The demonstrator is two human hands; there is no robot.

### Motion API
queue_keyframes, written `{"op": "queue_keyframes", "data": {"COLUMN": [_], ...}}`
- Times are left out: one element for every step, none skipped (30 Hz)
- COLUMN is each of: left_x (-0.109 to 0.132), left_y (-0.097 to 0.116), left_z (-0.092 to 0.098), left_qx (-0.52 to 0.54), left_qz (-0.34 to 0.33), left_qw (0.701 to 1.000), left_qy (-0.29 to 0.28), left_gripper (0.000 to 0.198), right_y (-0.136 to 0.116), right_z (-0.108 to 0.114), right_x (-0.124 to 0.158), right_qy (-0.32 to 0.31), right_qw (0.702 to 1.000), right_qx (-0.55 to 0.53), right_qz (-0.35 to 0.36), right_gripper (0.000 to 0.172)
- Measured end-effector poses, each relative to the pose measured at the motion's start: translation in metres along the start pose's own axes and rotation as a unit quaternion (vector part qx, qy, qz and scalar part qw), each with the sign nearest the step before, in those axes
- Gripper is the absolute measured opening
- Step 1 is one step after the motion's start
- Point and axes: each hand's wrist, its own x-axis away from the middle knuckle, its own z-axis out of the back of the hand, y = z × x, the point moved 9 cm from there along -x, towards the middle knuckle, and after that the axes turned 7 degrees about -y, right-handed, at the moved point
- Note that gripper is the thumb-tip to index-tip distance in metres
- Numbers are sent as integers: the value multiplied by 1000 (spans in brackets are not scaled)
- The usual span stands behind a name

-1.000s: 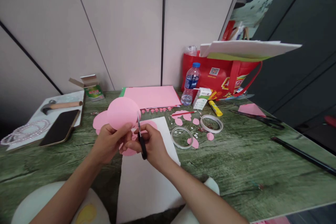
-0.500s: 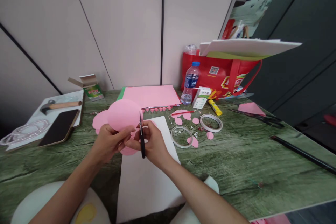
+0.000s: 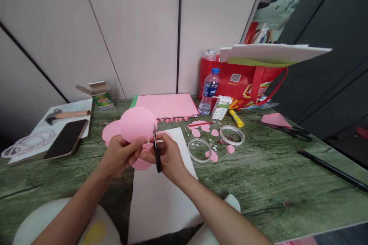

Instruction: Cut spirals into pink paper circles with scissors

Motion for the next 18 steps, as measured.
{"op": "queue_keyframes", "data": {"left_x": [0,0,0,-1,-1,-1,-1,-1,-1,-1,-1,-1,-1,-1,-1,-2,-1,-1], "left_y": [0,1,1,1,0,0,0,0,1,1,0,-1,-1,-2,-3,-3,-4,-4], "left_z": [0,0,1,2,3,3,4,4,4,4,4,3,2,1,1,1,3,5], "left_qx": [1,4,7,10,12,16,19,24,29,35,41,45,47,47,44,40,36,31], "left_qz": [-2,-3,-3,-3,-3,-3,-5,-7,-9,-9,-8,-4,-1,2,3,2,1,0], "left_qw": [1000,1000,1000,1000,1000,1000,1000,1000,999,999,999,999,999,999,999,999,999,999], "left_qy": [2,3,7,11,14,16,17,17,16,14,11,7,3,-1,-2,2,12,23], "left_gripper": [39,39,39,38,37,37,37,36,36,35,35,34,35,35,35,35,34,34], "right_y": [1,1,2,2,3,3,4,3,3,2,2,2,2,2,3,4,5,6], "right_z": [1,1,2,2,3,4,5,5,5,5,5,4,3,2,1,-1,-2,-3], "right_x": [0,0,0,0,0,0,0,0,0,0,1,1,1,1,1,1,1,1], "right_qy": [2,4,7,11,15,20,25,29,31,31,30,28,25,22,19,16,12,9], "right_qw": [1000,1000,1000,1000,1000,1000,999,999,999,999,999,999,999,999,999,999,999,999], "right_qx": [1,2,4,6,10,15,21,25,30,33,35,36,36,35,33,32,31,32], "right_qz": [-1,-2,-3,-4,-6,-10,-15,-18,-20,-21,-21,-21,-22,-24,-27,-29,-31,-34], "right_gripper": [39,39,38,37,36,36,35,34,34,34,34,34,34,34,34,34,34,34]}}
